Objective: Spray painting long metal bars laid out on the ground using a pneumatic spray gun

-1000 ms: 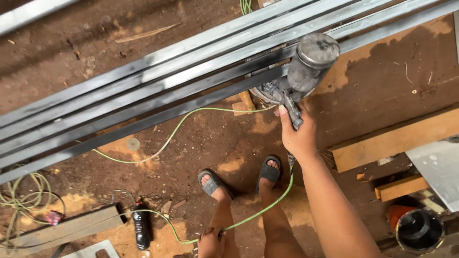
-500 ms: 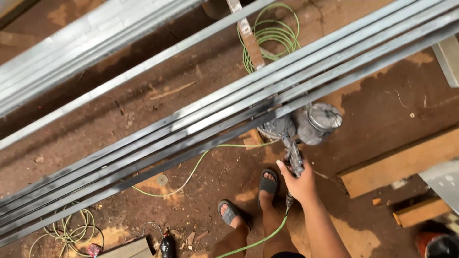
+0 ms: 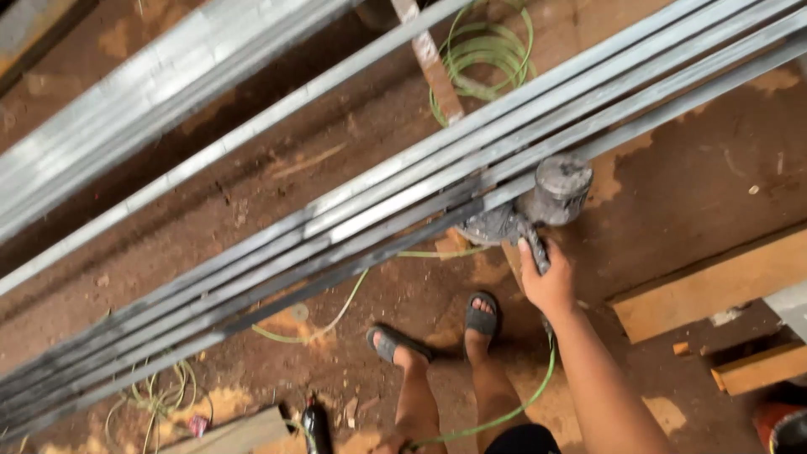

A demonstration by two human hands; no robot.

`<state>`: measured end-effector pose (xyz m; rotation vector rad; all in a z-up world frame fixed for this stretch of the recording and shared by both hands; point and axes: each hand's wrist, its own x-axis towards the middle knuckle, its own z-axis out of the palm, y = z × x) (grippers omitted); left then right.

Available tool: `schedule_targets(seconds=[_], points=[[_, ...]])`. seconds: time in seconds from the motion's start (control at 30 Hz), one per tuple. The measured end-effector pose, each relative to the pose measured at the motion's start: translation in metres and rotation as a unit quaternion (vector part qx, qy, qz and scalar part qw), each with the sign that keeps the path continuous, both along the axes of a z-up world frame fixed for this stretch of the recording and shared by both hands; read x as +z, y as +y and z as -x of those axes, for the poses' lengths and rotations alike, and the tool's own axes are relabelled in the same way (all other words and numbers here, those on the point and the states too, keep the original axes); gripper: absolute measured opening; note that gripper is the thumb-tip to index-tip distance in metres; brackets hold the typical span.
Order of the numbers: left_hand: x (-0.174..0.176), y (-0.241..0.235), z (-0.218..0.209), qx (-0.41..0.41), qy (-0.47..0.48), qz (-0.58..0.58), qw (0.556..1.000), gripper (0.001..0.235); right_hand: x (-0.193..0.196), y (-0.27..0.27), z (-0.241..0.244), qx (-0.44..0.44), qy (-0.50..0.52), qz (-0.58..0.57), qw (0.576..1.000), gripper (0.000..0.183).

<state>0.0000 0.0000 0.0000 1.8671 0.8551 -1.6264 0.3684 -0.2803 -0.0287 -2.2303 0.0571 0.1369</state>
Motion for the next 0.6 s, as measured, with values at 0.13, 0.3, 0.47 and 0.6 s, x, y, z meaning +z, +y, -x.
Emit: schedule_targets(seconds=[0.13, 0.3, 0.47, 0.6], points=[[-0.118, -0.113, -0.021, 0.035, -0.032, -0.036, 0.998, 0.036, -0.016, 0.008, -0.003, -0.002, -0.023, 0.005, 1.000, 0.036], [-0.110, -0.053, 0.117, 0.083, -0.081, -0.092, 0.989, 0.041, -0.021, 0.018, -0.008, 0.011, -0.029, 0.004, 1.000, 0.032], [-0.059, -0.067, 0.089, 0.053, -0.005, -0.061, 0.997, 0.035, -0.021, 0.033, -0.003, 0.032, -0.005, 0.012, 0.999, 0.037], [-0.064, -0.076, 0.108, 0.054, -0.055, -0.073, 0.994, 0.029, -0.023, 0.048, 0.001, 0.064, -0.025, -0.023, 0.997, 0.031]])
